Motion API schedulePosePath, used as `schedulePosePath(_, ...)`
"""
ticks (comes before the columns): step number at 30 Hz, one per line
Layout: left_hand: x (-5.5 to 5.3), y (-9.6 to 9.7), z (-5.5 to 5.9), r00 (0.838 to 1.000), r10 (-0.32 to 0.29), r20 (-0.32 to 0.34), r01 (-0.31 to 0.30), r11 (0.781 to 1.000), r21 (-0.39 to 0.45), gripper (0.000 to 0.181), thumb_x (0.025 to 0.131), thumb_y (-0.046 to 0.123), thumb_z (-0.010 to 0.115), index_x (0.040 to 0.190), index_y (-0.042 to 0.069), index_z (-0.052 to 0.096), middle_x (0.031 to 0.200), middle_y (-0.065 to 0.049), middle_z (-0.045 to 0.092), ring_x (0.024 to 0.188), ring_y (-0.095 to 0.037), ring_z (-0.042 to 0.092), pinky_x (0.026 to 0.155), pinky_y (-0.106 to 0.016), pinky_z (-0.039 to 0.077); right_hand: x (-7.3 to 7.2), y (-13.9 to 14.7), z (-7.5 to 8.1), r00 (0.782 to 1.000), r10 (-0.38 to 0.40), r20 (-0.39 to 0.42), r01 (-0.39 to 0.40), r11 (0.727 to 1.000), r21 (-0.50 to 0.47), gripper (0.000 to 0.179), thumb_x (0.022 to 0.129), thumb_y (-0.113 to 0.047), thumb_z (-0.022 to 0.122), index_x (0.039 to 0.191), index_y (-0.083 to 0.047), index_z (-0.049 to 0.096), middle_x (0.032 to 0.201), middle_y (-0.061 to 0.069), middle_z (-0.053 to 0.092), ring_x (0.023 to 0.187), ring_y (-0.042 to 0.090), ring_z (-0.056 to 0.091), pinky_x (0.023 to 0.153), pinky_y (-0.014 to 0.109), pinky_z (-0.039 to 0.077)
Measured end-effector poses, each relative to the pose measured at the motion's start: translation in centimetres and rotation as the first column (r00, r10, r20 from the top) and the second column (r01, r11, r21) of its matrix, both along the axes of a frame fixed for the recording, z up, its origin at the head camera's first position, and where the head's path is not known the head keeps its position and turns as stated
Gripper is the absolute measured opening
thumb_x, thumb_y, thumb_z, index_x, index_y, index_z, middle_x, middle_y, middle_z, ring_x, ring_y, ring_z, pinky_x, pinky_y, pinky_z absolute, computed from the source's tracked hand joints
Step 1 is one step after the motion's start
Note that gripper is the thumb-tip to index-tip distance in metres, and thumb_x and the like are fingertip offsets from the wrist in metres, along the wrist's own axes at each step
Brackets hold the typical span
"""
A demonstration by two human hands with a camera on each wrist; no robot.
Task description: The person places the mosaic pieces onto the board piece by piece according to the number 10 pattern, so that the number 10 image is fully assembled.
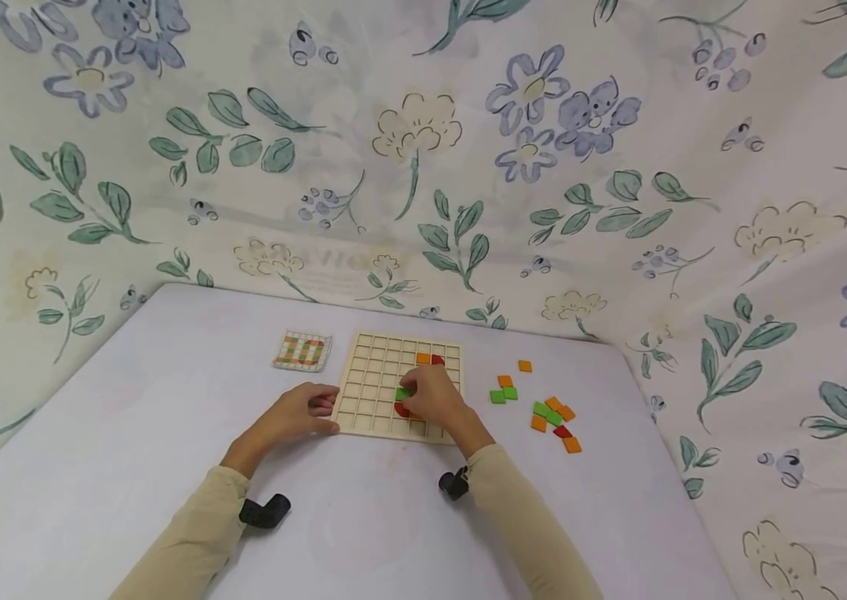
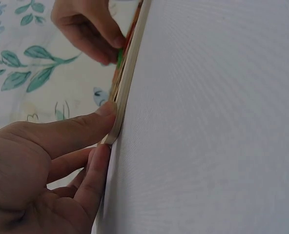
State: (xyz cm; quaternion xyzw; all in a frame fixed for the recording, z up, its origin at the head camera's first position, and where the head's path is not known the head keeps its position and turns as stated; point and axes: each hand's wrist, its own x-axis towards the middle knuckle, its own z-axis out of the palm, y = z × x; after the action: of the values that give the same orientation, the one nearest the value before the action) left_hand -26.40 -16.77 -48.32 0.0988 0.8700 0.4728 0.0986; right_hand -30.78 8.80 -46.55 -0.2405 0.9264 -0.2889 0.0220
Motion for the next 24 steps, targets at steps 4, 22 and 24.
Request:
schedulePosePath(4, 0.02, 0.01, 0.02, 1.000, -0.005, -0.002, 0.005, 1.000, -0.004, 0.066, 0.072, -0.004, 0.083, 0.130, -0.013, 0.052, 0.107, -0.013, 0.060, 0.102, -0.026, 0.062, 0.088, -0.027, 0.056, -0.19, -0.26, 0.29, 1.000, 0.013, 0.003, -0.013, 0.999, 0.029, 0.022, 0.083, -0.003, 0.073, 0.104, -0.002, 0.075, 0.101, 0.006, 0.071, 0.088, 0.015, 0.066, 0.075, 0.025, 0.059)
schedulePosePath(22, -0.41, 0.02, -0.22, 1.000, -0.010, 0.005, 0.010, 1.000, -0.005, 0.066, 0.073, -0.004, 0.083, 0.131, -0.013, 0.052, 0.107, -0.013, 0.060, 0.102, -0.026, 0.062, 0.088, -0.026, 0.056, -0.44, -0.40, 0.66, 0.998, 0.067, -0.007, -0.066, 0.994, 0.088, 0.022, 0.086, 0.002, 0.064, 0.104, -0.004, 0.076, 0.100, 0.003, 0.073, 0.093, 0.014, 0.066, 0.080, 0.026, 0.058)
schedulePosePath(24, -0.36, -0.03, -0.27, 1.000, -0.008, 0.003, 0.008, 1.000, -0.013, 0.066, 0.073, -0.003, 0.083, 0.131, -0.013, 0.052, 0.106, -0.013, 0.060, 0.101, -0.025, 0.062, 0.087, -0.025, 0.056, -0.41, -0.11, 0.69, 0.995, 0.095, -0.017, -0.093, 0.993, 0.070, 0.021, 0.088, 0.000, 0.064, 0.105, -0.004, 0.075, 0.103, 0.004, 0.072, 0.095, 0.016, 0.067, 0.081, 0.026, 0.059)
